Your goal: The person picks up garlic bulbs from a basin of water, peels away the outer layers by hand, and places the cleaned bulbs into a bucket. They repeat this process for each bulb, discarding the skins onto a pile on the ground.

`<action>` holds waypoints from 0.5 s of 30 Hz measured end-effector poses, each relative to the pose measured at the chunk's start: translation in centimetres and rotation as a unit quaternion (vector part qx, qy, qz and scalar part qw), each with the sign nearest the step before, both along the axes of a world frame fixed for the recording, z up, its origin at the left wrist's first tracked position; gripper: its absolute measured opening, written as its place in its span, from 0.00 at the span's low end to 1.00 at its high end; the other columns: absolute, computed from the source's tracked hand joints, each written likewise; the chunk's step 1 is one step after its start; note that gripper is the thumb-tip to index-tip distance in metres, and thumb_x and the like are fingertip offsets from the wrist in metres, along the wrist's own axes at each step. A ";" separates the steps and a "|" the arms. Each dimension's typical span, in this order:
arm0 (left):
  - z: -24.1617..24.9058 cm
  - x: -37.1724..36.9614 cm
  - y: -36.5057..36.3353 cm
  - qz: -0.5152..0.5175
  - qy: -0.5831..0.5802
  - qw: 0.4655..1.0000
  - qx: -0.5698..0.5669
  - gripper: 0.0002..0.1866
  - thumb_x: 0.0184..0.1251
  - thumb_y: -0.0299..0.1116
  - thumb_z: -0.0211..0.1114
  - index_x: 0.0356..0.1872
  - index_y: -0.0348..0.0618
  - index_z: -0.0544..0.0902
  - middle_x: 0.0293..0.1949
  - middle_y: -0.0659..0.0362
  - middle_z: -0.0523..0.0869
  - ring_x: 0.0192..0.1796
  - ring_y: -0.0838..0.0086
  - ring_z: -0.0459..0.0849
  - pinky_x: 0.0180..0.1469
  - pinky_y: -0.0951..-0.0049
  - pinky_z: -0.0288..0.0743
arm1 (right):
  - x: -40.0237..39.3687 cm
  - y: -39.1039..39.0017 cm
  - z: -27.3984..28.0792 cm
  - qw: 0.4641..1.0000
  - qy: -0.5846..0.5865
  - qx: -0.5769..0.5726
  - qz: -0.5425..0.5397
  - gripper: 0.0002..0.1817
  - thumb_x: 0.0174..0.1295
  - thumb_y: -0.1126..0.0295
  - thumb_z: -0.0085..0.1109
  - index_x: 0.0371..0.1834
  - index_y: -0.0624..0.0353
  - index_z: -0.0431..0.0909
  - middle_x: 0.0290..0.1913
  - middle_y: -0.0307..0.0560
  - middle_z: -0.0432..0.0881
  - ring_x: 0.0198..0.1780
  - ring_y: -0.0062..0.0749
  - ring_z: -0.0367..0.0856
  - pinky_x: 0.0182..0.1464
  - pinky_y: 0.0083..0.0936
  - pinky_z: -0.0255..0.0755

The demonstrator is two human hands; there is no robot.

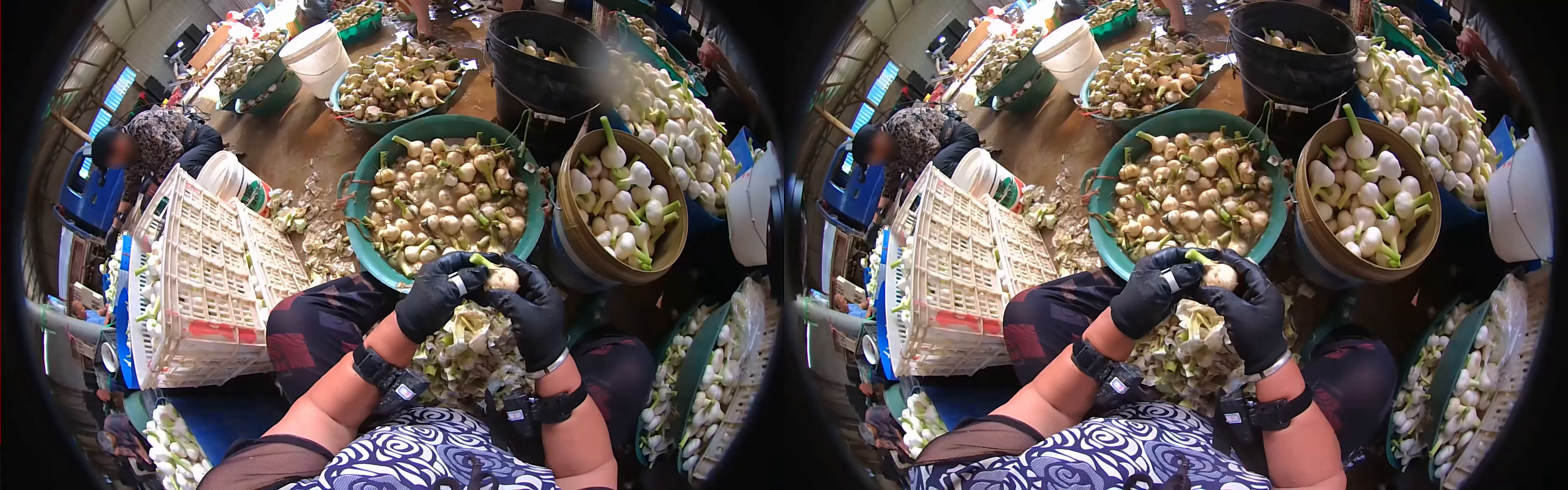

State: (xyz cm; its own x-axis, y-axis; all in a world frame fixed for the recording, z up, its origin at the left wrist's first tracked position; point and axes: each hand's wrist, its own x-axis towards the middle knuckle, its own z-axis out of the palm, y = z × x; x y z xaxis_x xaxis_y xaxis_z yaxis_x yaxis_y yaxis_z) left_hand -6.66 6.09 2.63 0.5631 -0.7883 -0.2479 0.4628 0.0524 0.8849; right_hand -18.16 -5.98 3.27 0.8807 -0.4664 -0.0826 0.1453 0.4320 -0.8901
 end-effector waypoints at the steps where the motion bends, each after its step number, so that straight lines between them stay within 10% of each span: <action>1: 0.1 0.0 0.0 0.006 -0.012 1.000 0.004 0.13 0.63 0.29 0.62 0.47 0.35 0.78 0.40 0.60 0.82 0.41 0.77 0.82 0.46 0.76 0.76 | 0.0 -0.1 -0.2 1.000 0.001 0.000 -0.001 0.24 0.54 0.82 0.57 0.58 0.68 0.69 0.53 0.48 0.77 0.52 0.28 0.76 0.55 0.25 0.71; 5: 0.0 0.5 0.7 -0.022 -0.184 0.983 -0.006 0.16 0.64 0.30 0.60 0.51 0.33 0.76 0.42 0.59 0.82 0.41 0.77 0.81 0.44 0.76 0.76 | 0.0 -0.3 -0.8 0.999 0.009 0.036 -0.004 0.24 0.56 0.82 0.55 0.59 0.67 0.69 0.52 0.47 0.77 0.51 0.28 0.76 0.55 0.25 0.72; 13: 0.0 0.8 0.9 -0.022 0.014 0.999 0.046 0.12 0.61 0.28 0.62 0.44 0.33 0.79 0.33 0.59 0.84 0.31 0.77 0.82 0.37 0.77 0.76 | 0.2 0.7 -0.9 0.999 0.010 -0.031 -0.009 0.25 0.62 0.76 0.54 0.63 0.70 0.62 0.53 0.50 0.74 0.50 0.30 0.77 0.50 0.25 0.76; 15: -0.6 1.0 1.1 -0.023 -0.161 0.981 0.108 0.08 0.60 0.26 0.63 0.39 0.36 0.82 0.31 0.60 0.83 0.31 0.77 0.81 0.36 0.76 0.75 | 0.1 0.4 -0.4 0.999 0.039 0.010 0.024 0.24 0.67 0.68 0.49 0.63 0.69 0.61 0.52 0.50 0.73 0.46 0.29 0.78 0.42 0.23 0.79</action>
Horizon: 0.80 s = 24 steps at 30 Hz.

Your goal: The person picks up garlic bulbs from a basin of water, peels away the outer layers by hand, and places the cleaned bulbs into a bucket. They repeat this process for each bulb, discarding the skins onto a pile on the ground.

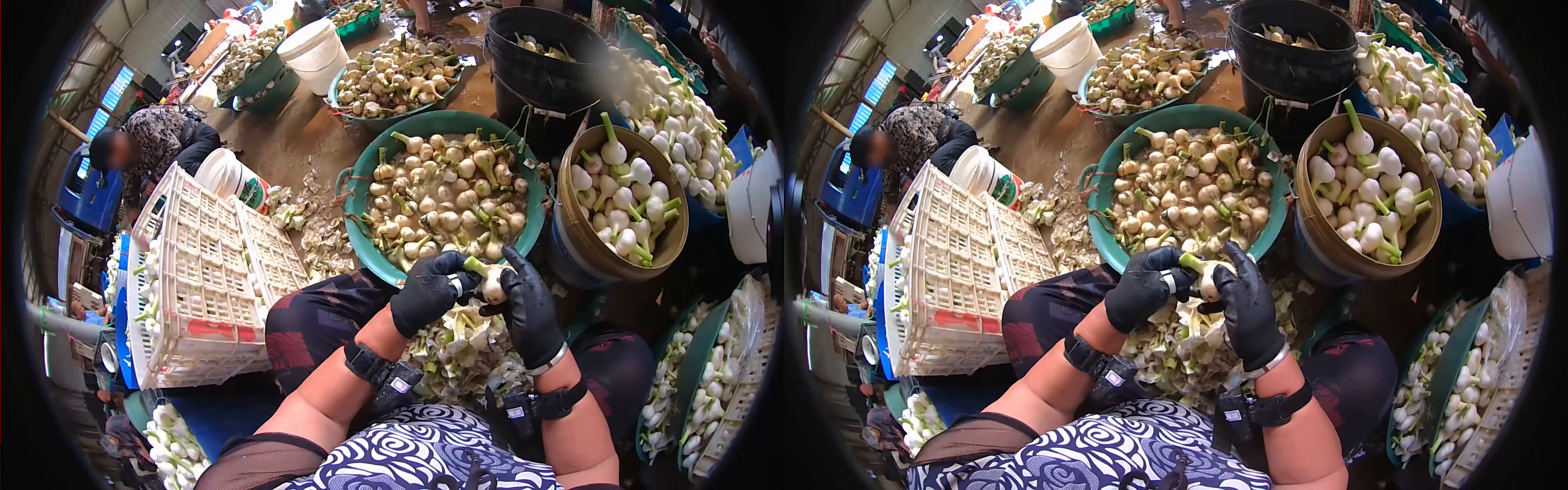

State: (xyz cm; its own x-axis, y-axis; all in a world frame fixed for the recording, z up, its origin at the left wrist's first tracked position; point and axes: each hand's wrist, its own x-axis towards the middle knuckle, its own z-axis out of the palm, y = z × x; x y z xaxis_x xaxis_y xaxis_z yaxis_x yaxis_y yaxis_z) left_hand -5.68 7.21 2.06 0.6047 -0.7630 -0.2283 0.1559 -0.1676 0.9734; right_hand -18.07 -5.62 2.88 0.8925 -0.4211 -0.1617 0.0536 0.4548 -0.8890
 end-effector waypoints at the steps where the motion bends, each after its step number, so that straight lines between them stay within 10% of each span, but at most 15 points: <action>1: -0.4 0.4 -0.1 -0.004 -0.106 0.994 -0.017 0.07 0.57 0.25 0.64 0.37 0.41 0.83 0.30 0.58 0.83 0.32 0.73 0.81 0.37 0.73 0.74 | 0.0 -0.6 -1.0 0.999 -0.007 -0.002 0.047 0.23 0.70 0.61 0.45 0.61 0.67 0.63 0.51 0.50 0.72 0.41 0.28 0.79 0.36 0.21 0.79; 2: -0.5 1.4 0.0 -0.041 -0.311 0.949 -0.035 0.09 0.54 0.26 0.64 0.38 0.44 0.83 0.31 0.55 0.83 0.36 0.67 0.81 0.40 0.70 0.74 | -0.3 -1.0 -0.8 0.981 0.008 0.150 0.123 0.21 0.70 0.57 0.44 0.56 0.64 0.67 0.44 0.48 0.75 0.37 0.29 0.80 0.32 0.20 0.78; 6: 0.9 1.6 -0.4 -0.133 -0.390 0.910 -0.033 0.18 0.54 0.26 0.65 0.49 0.41 0.81 0.38 0.59 0.83 0.41 0.75 0.81 0.46 0.76 0.73 | -0.2 -0.6 0.4 0.909 0.094 0.344 0.218 0.22 0.67 0.50 0.45 0.51 0.58 0.70 0.32 0.46 0.79 0.28 0.29 0.79 0.26 0.16 0.68; 8: 1.5 0.2 -0.5 -0.019 0.084 0.993 -0.079 0.20 0.63 0.29 0.60 0.57 0.39 0.76 0.39 0.61 0.82 0.41 0.78 0.80 0.46 0.78 0.73 | -0.4 -1.5 0.4 0.915 0.080 0.324 0.228 0.22 0.67 0.51 0.47 0.51 0.58 0.70 0.34 0.48 0.81 0.30 0.29 0.80 0.27 0.18 0.71; 10: 0.3 0.8 0.7 0.056 0.219 0.972 -0.069 0.20 0.67 0.29 0.56 0.59 0.36 0.72 0.40 0.58 0.81 0.40 0.75 0.81 0.44 0.75 0.77 | -0.2 -1.6 0.5 0.933 0.077 0.320 0.143 0.22 0.66 0.54 0.49 0.53 0.60 0.71 0.36 0.49 0.82 0.33 0.29 0.81 0.29 0.19 0.72; 16: 1.5 -1.4 0.6 0.019 0.150 0.984 -0.091 0.19 0.59 0.22 0.63 0.54 0.36 0.76 0.41 0.59 0.83 0.37 0.79 0.81 0.40 0.78 0.75 | 0.2 -1.5 -0.3 0.952 0.053 0.281 0.113 0.18 0.65 0.62 0.52 0.52 0.62 0.73 0.42 0.45 0.81 0.38 0.28 0.81 0.39 0.21 0.78; 20: 1.8 -0.5 0.1 -0.019 0.037 0.999 0.001 0.15 0.62 0.27 0.62 0.49 0.35 0.79 0.37 0.59 0.83 0.35 0.78 0.81 0.37 0.78 0.77 | 0.4 -0.7 0.0 0.995 0.055 0.079 0.032 0.09 0.60 0.72 0.56 0.42 0.62 0.76 0.41 0.47 0.79 0.40 0.33 0.80 0.42 0.28 0.75; 21: 1.6 -0.1 0.0 0.018 0.112 0.993 -0.046 0.14 0.62 0.29 0.62 0.48 0.34 0.79 0.36 0.59 0.83 0.33 0.77 0.82 0.36 0.77 0.77 | 0.1 -0.7 0.9 0.953 0.016 -0.302 -0.028 0.07 0.58 0.73 0.57 0.39 0.61 0.76 0.40 0.49 0.78 0.40 0.39 0.78 0.43 0.33 0.72; 22: 1.4 0.4 -0.2 0.054 0.182 0.977 -0.095 0.14 0.63 0.31 0.61 0.46 0.34 0.80 0.34 0.58 0.83 0.32 0.77 0.82 0.35 0.76 0.78 | 0.0 -0.7 1.5 0.764 -0.030 -0.638 -0.085 0.06 0.55 0.74 0.57 0.36 0.61 0.76 0.38 0.50 0.77 0.41 0.46 0.76 0.44 0.38 0.70; 24: 0.9 1.4 0.0 0.074 0.152 0.982 -0.084 0.16 0.64 0.35 0.60 0.47 0.33 0.79 0.32 0.57 0.83 0.30 0.73 0.82 0.34 0.74 0.78 | -0.8 0.3 0.2 0.726 -0.013 -0.687 0.029 0.09 0.53 0.66 0.57 0.33 0.59 0.74 0.38 0.53 0.76 0.42 0.52 0.74 0.43 0.43 0.68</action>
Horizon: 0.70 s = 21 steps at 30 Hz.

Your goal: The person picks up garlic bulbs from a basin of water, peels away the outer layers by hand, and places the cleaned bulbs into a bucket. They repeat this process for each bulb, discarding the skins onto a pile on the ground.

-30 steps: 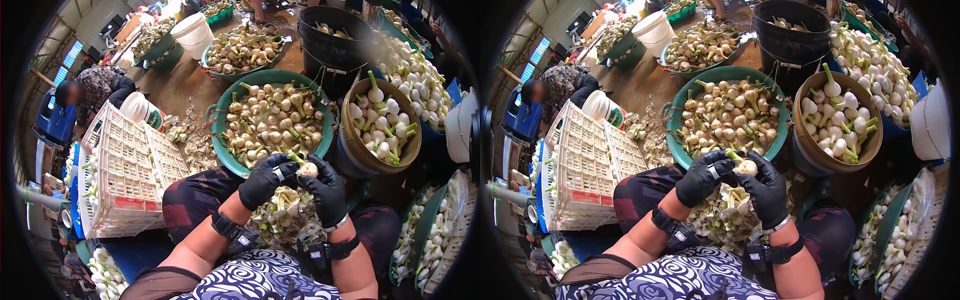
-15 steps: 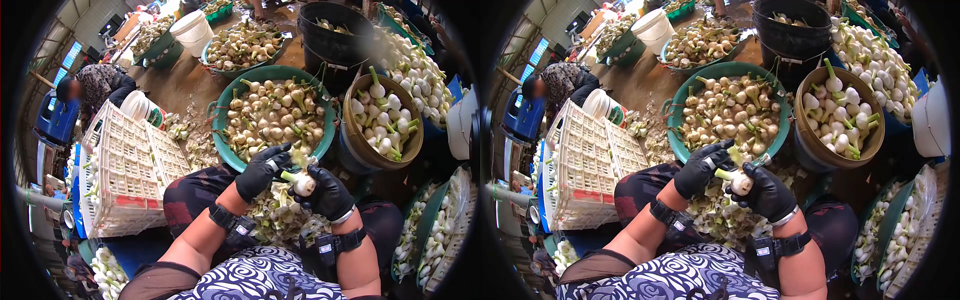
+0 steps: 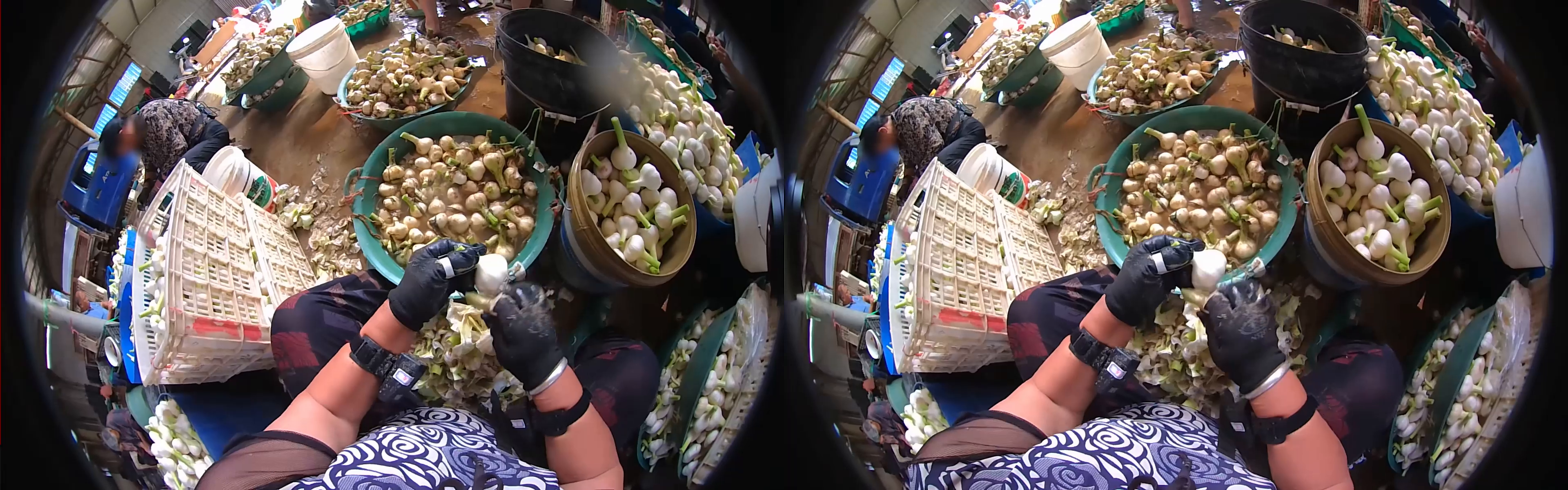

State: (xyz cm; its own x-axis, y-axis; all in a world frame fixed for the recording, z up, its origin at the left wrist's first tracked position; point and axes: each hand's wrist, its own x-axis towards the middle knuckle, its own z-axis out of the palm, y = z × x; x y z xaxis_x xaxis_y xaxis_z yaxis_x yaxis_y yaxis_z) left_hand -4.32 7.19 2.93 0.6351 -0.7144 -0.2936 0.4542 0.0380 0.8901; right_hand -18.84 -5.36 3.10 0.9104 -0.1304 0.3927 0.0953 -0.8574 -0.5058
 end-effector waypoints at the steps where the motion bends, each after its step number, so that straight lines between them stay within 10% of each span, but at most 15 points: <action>1: -0.2 0.3 0.3 -0.005 0.029 0.998 -0.052 0.16 0.64 0.34 0.60 0.48 0.33 0.78 0.31 0.56 0.82 0.29 0.71 0.82 0.33 0.73 0.78 | -0.6 0.2 -2.5 0.992 0.123 0.008 -0.018 0.10 0.55 0.64 0.56 0.33 0.58 0.74 0.37 0.53 0.76 0.41 0.50 0.75 0.42 0.44 0.69; 2: -0.3 0.5 0.5 -0.012 0.057 0.993 -0.104 0.17 0.63 0.34 0.60 0.49 0.33 0.78 0.31 0.56 0.82 0.28 0.70 0.82 0.33 0.72 0.78 | -0.8 -0.1 -4.7 0.969 0.244 0.014 -0.039 0.11 0.56 0.61 0.54 0.34 0.57 0.74 0.37 0.53 0.77 0.41 0.49 0.76 0.41 0.44 0.69; 5: -1.3 1.2 1.2 0.000 0.051 0.995 -0.090 0.17 0.63 0.36 0.60 0.46 0.33 0.77 0.33 0.54 0.82 0.31 0.67 0.82 0.35 0.69 0.78 | -0.9 -4.1 -5.5 0.963 0.125 0.025 -0.238 0.10 0.58 0.63 0.50 0.31 0.57 0.73 0.28 0.55 0.78 0.35 0.52 0.78 0.38 0.47 0.70; 9: -1.7 1.7 0.4 0.011 0.070 0.996 -0.059 0.17 0.64 0.35 0.59 0.49 0.34 0.76 0.43 0.51 0.83 0.41 0.64 0.84 0.44 0.65 0.79 | -1.7 -3.0 -3.4 0.920 0.366 0.119 -0.077 0.13 0.48 0.67 0.52 0.36 0.60 0.78 0.35 0.60 0.81 0.39 0.55 0.79 0.45 0.43 0.73; 16: 4.4 4.3 -7.5 -0.082 0.036 0.960 -0.267 0.22 0.66 0.33 0.58 0.58 0.34 0.71 0.47 0.50 0.82 0.47 0.65 0.83 0.50 0.67 0.78 | -0.7 -2.0 -2.2 0.865 0.452 0.214 0.037 0.16 0.50 0.66 0.52 0.43 0.52 0.80 0.44 0.53 0.81 0.47 0.49 0.79 0.50 0.39 0.72; 18: -2.4 6.4 -6.7 -0.127 -0.129 0.976 0.119 0.28 0.63 0.32 0.62 0.63 0.36 0.67 0.53 0.49 0.79 0.54 0.65 0.79 0.57 0.64 0.72 | 0.0 -2.5 -0.3 0.818 0.555 0.140 0.054 0.18 0.52 0.67 0.49 0.47 0.48 0.80 0.45 0.51 0.82 0.47 0.47 0.80 0.49 0.37 0.73; 21: -16.3 8.2 -3.3 -0.210 -0.359 0.841 0.347 0.33 0.56 0.35 0.66 0.63 0.37 0.67 0.57 0.45 0.76 0.58 0.60 0.76 0.59 0.67 0.69 | -1.4 -1.7 -1.2 0.858 0.494 0.134 0.053 0.18 0.52 0.67 0.51 0.47 0.44 0.81 0.43 0.51 0.82 0.45 0.45 0.81 0.48 0.37 0.73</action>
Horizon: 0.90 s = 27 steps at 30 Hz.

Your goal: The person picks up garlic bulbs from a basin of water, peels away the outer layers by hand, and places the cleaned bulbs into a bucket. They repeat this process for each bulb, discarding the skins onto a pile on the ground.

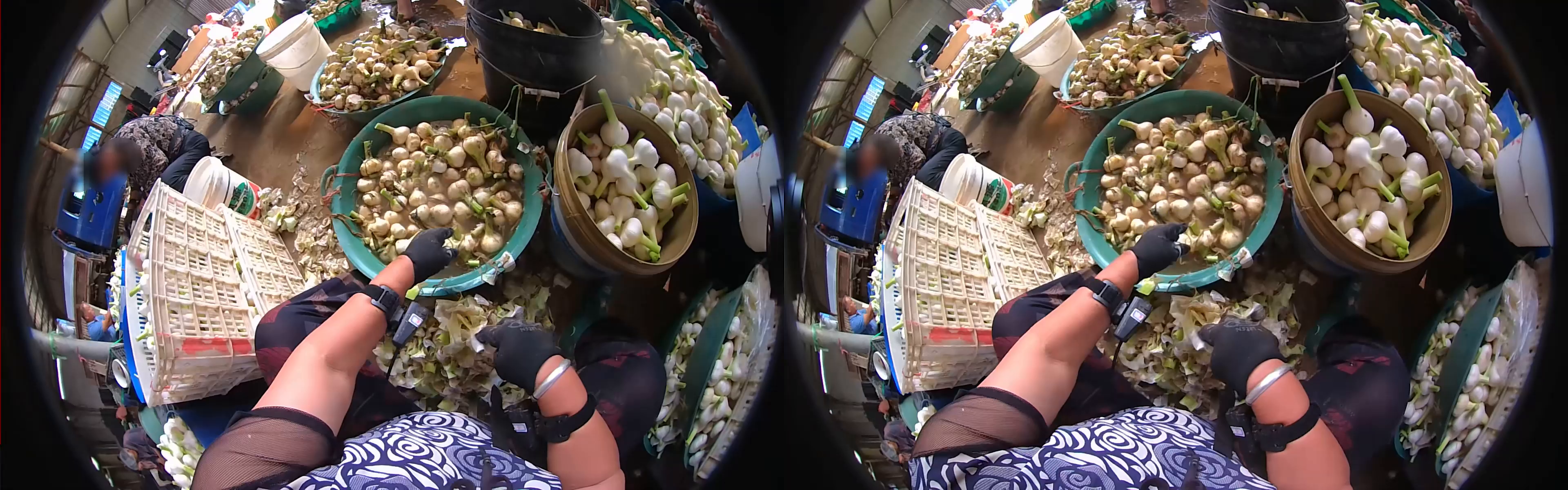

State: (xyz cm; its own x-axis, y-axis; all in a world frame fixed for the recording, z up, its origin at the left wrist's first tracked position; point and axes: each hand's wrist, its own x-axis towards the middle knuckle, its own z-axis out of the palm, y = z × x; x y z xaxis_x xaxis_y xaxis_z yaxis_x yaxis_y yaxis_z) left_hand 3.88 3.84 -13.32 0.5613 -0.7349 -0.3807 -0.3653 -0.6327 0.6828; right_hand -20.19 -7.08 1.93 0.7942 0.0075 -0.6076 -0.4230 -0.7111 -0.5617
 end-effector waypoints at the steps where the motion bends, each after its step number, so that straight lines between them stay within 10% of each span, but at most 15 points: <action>1: -3.7 0.2 0.9 0.003 -0.025 1.000 0.019 0.36 0.53 0.41 0.67 0.63 0.38 0.67 0.57 0.42 0.75 0.59 0.54 0.75 0.61 0.66 0.68 | -0.3 0.2 -0.5 0.999 -0.045 0.005 -0.004 0.17 0.51 0.66 0.53 0.44 0.44 0.82 0.40 0.51 0.83 0.42 0.45 0.82 0.46 0.37 0.74; 9: -13.1 0.1 0.3 0.140 0.011 0.987 0.080 0.51 0.38 0.45 0.77 0.66 0.39 0.62 0.58 0.43 0.74 0.60 0.54 0.74 0.62 0.66 0.66 | -0.1 0.2 -2.0 0.993 -0.056 -0.099 -0.032 0.20 0.50 0.67 0.54 0.48 0.44 0.81 0.44 0.55 0.82 0.47 0.46 0.80 0.49 0.37 0.73; 13: -10.9 -0.8 0.8 0.235 0.160 0.959 0.020 0.31 0.44 0.40 0.76 0.49 0.33 0.78 0.44 0.49 0.82 0.43 0.67 0.80 0.49 0.71 0.73 | 1.1 -0.7 -2.3 0.996 -0.028 0.016 -0.086 0.16 0.51 0.65 0.55 0.44 0.49 0.83 0.46 0.60 0.80 0.48 0.51 0.78 0.50 0.39 0.71; 15: -10.5 -0.8 1.2 -0.160 -0.135 0.977 0.041 0.29 0.46 0.40 0.75 0.47 0.31 0.78 0.39 0.50 0.83 0.41 0.70 0.80 0.45 0.71 0.73 | 1.2 -0.1 -1.7 0.974 -0.133 0.007 -0.181 0.16 0.51 0.65 0.54 0.43 0.52 0.82 0.45 0.58 0.80 0.48 0.51 0.78 0.50 0.39 0.71; 16: -10.8 -0.9 0.3 0.186 0.160 0.969 0.031 0.31 0.46 0.44 0.74 0.47 0.31 0.77 0.42 0.47 0.82 0.42 0.66 0.80 0.46 0.68 0.74 | 1.3 0.1 -1.8 0.975 -0.135 0.005 -0.179 0.16 0.51 0.65 0.54 0.43 0.52 0.82 0.45 0.58 0.80 0.48 0.51 0.78 0.50 0.39 0.71; 25: -10.3 -2.0 -2.1 0.102 0.123 0.983 0.086 0.28 0.49 0.42 0.73 0.48 0.34 0.77 0.44 0.52 0.83 0.44 0.68 0.82 0.47 0.72 0.75 | 1.0 -0.5 -2.5 0.957 -0.188 0.013 -0.219 0.18 0.51 0.72 0.50 0.46 0.53 0.81 0.46 0.58 0.80 0.50 0.49 0.77 0.53 0.38 0.71; 27: -6.5 -3.1 -1.0 0.062 0.352 0.912 -0.198 0.16 0.55 0.35 0.69 0.43 0.39 0.79 0.38 0.57 0.83 0.41 0.73 0.81 0.44 0.75 0.75 | 1.3 -1.3 -2.9 0.941 -0.226 0.050 -0.246 0.18 0.52 0.71 0.51 0.48 0.55 0.79 0.47 0.57 0.79 0.48 0.51 0.77 0.53 0.39 0.70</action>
State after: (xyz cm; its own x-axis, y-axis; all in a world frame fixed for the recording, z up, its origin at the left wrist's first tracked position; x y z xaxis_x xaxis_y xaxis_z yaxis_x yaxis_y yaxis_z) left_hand 0.77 2.85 -19.80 0.3684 -0.8404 -0.3976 0.3109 -0.2917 0.9046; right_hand -18.85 -8.34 -0.95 0.8938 -0.3898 -0.2219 -0.3885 -0.4256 -0.8172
